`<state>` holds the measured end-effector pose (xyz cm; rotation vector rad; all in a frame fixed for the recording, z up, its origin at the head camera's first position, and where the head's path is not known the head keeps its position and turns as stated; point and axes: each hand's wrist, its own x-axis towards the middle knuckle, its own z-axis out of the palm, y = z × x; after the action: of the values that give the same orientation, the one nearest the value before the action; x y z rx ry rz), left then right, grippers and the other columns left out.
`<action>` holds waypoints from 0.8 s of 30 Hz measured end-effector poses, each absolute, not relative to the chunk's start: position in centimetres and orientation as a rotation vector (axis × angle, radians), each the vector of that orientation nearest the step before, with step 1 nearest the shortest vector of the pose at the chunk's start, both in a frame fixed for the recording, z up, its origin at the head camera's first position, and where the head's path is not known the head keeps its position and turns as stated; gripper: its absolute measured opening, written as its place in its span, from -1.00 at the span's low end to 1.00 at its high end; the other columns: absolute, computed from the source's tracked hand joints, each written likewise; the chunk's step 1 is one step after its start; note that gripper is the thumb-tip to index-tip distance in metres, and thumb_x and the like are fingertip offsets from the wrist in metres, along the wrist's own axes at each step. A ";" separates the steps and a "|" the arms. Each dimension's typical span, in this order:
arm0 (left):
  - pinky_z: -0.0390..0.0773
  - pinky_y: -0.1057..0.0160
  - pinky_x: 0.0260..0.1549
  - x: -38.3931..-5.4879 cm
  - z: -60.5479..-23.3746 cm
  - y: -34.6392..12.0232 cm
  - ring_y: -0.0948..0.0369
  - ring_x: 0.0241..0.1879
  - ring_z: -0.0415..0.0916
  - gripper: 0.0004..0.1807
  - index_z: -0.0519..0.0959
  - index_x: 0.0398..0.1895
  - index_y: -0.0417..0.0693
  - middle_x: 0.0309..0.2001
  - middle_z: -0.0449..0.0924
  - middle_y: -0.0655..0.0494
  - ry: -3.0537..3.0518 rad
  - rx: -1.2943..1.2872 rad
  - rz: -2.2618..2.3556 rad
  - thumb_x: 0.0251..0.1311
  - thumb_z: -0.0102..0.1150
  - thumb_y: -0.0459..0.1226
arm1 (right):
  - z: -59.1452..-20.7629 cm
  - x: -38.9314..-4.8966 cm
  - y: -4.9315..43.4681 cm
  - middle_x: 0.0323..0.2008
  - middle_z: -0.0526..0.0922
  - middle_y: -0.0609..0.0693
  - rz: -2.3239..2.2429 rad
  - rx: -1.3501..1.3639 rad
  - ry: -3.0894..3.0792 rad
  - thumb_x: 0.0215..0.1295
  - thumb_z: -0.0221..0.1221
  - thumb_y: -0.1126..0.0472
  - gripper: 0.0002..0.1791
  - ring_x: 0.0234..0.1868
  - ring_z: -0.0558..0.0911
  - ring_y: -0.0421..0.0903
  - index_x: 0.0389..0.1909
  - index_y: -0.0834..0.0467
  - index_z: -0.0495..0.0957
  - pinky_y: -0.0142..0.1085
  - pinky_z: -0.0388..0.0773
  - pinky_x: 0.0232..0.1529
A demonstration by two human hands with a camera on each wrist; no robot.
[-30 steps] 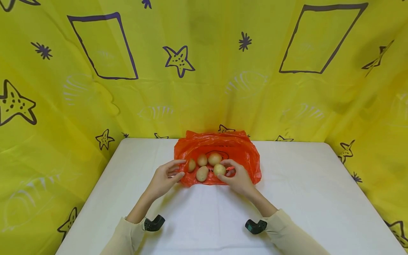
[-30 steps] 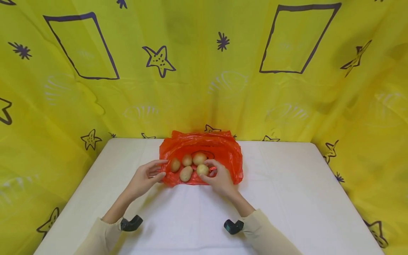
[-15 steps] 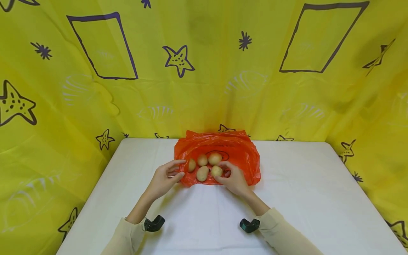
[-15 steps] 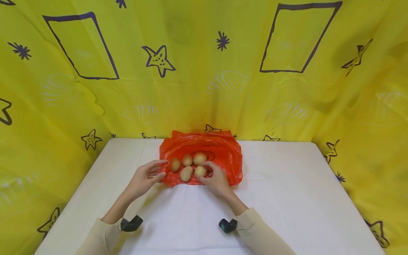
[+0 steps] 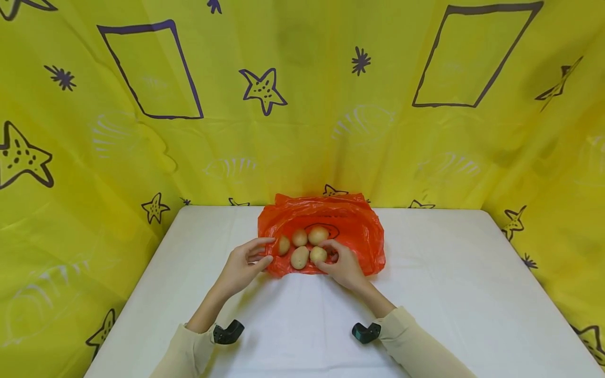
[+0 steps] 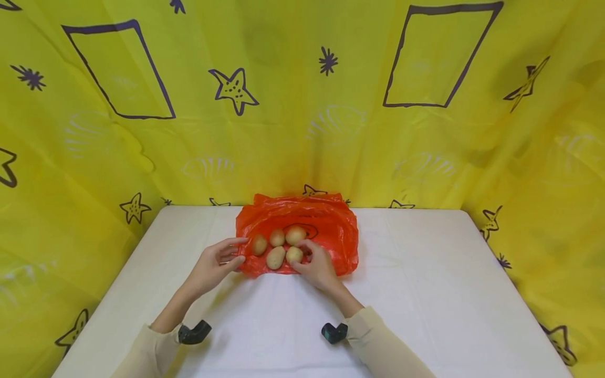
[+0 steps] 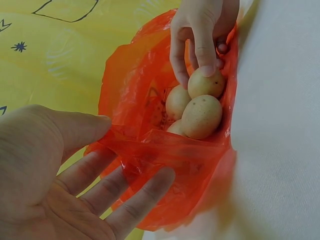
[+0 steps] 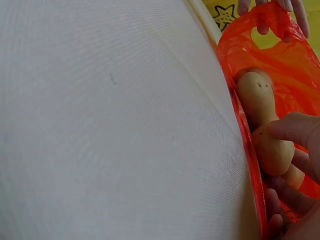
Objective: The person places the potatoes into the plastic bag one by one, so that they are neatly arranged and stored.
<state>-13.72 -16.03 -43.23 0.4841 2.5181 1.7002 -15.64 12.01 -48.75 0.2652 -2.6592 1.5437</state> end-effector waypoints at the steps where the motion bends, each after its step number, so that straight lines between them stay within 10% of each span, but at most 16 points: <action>1: 0.73 0.21 -0.12 -13.7 -43.3 -16.0 -0.09 0.03 0.70 -0.54 0.57 0.28 -0.09 0.13 0.66 -0.16 2.519 0.487 1.700 0.32 0.32 -0.40 | -48.7 -15.6 12.0 -0.24 0.63 -0.04 1.550 0.264 -2.660 0.15 0.49 0.25 -0.58 -0.28 0.50 -0.07 0.04 0.06 0.65 -0.33 0.46 -0.26; 24: 0.73 0.22 -0.12 -13.8 -43.4 -16.0 -0.10 0.04 0.69 -0.54 0.57 0.28 -0.10 0.13 0.66 -0.17 2.518 0.488 1.701 0.32 0.32 -0.40 | -48.8 -15.7 12.1 -0.21 0.63 -0.03 1.538 0.303 -2.676 0.19 0.48 0.23 -0.58 -0.26 0.53 -0.07 0.07 0.06 0.63 -0.28 0.52 -0.20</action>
<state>-13.77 -16.01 -43.43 0.4884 2.5179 1.7014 -15.67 12.08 -48.77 0.3029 -2.6756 1.5380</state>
